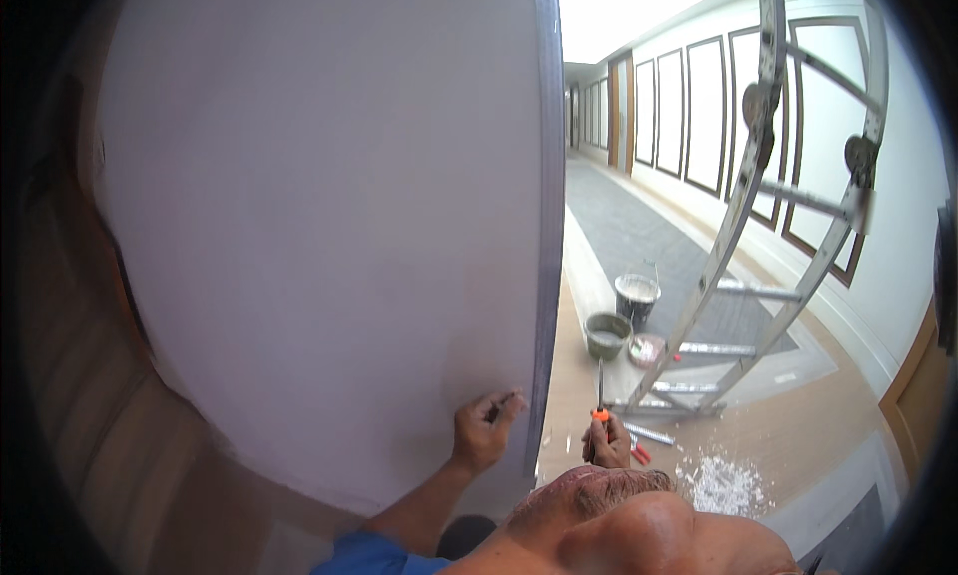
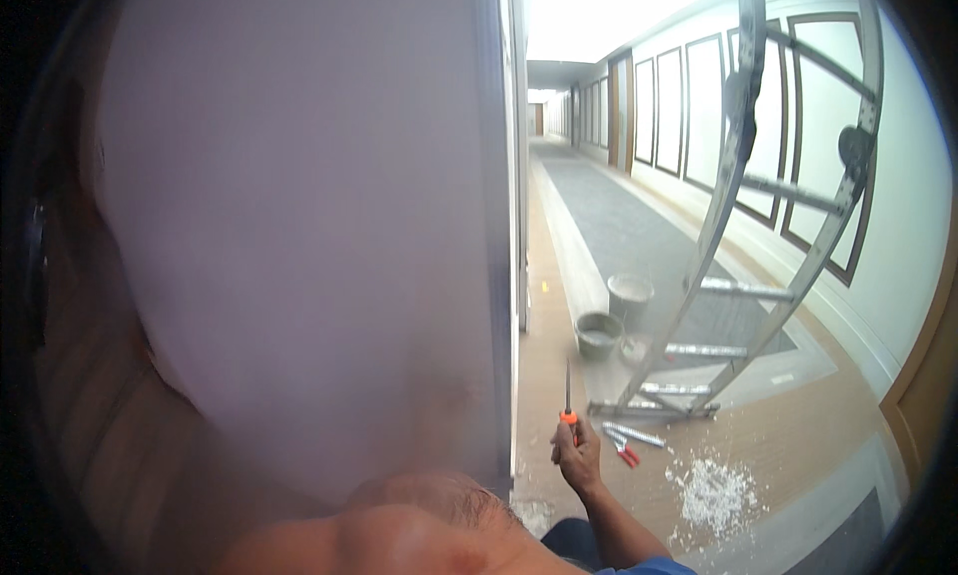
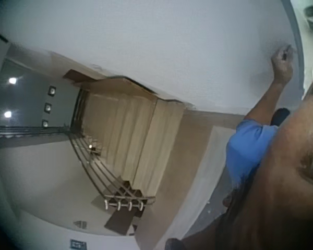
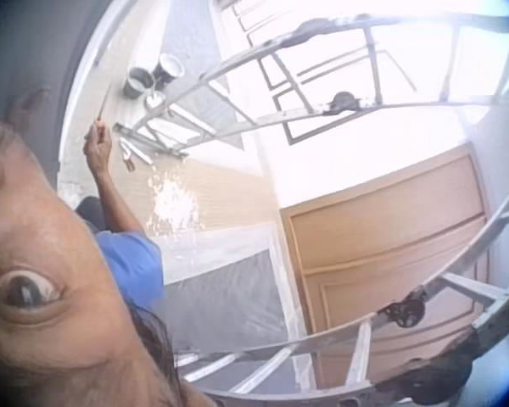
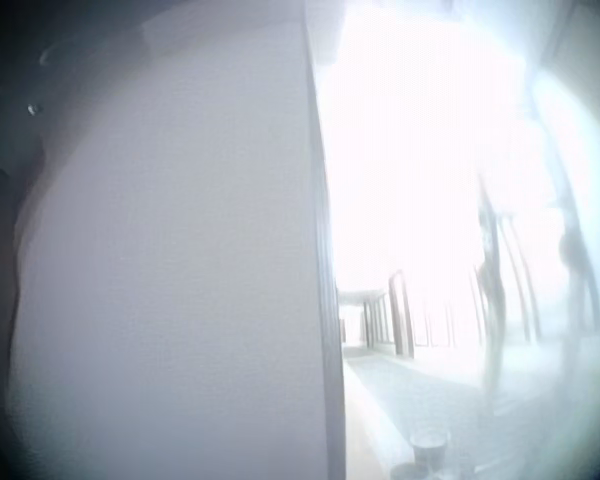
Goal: The person uses a screwdriver to fasten a perforated metal trim strip along the top edge of a wall. They work from a ladder, then descend and continue fastening the trim near the floor.
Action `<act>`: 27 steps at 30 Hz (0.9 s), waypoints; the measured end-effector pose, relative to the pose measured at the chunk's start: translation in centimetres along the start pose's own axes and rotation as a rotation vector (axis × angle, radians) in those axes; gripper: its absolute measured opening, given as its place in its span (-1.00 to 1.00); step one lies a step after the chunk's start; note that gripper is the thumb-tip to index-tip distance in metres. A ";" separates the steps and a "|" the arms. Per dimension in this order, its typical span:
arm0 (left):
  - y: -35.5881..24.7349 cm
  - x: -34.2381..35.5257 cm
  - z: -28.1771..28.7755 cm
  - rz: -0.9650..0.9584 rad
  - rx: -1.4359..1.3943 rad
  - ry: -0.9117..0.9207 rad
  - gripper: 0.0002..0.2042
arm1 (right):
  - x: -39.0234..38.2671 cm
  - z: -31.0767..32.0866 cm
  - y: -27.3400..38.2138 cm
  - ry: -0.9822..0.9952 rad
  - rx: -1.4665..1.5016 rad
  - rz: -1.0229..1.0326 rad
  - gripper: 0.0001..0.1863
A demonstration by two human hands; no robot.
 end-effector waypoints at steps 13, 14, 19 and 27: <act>-34.2 17.4 13.9 0.121 -0.020 0.104 -0.79 | 7.5 -4.0 32.5 -0.344 0.002 -0.044 -0.71; -36.4 18.6 14.8 0.093 -0.079 0.078 -0.80 | 7.8 -4.0 35.0 -0.369 0.031 -0.008 -0.72; -48.1 24.7 19.5 0.026 -0.145 0.013 -0.84 | 9.3 -6.4 49.5 -0.535 0.033 0.110 -0.73; -67.8 36.5 26.7 -0.347 0.048 -0.224 -0.89 | 11.9 -14.8 66.6 -0.319 -0.155 0.083 -0.79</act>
Point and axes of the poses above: each hand's wrist, its own x-axis towards the middle knuckle, its own z-axis out of the back of the hand, y = z × x, the point moved 2 cm from there along x, towards the middle knuckle, and after that the axes turned 10 degrees about x, right-handed, at the moved point
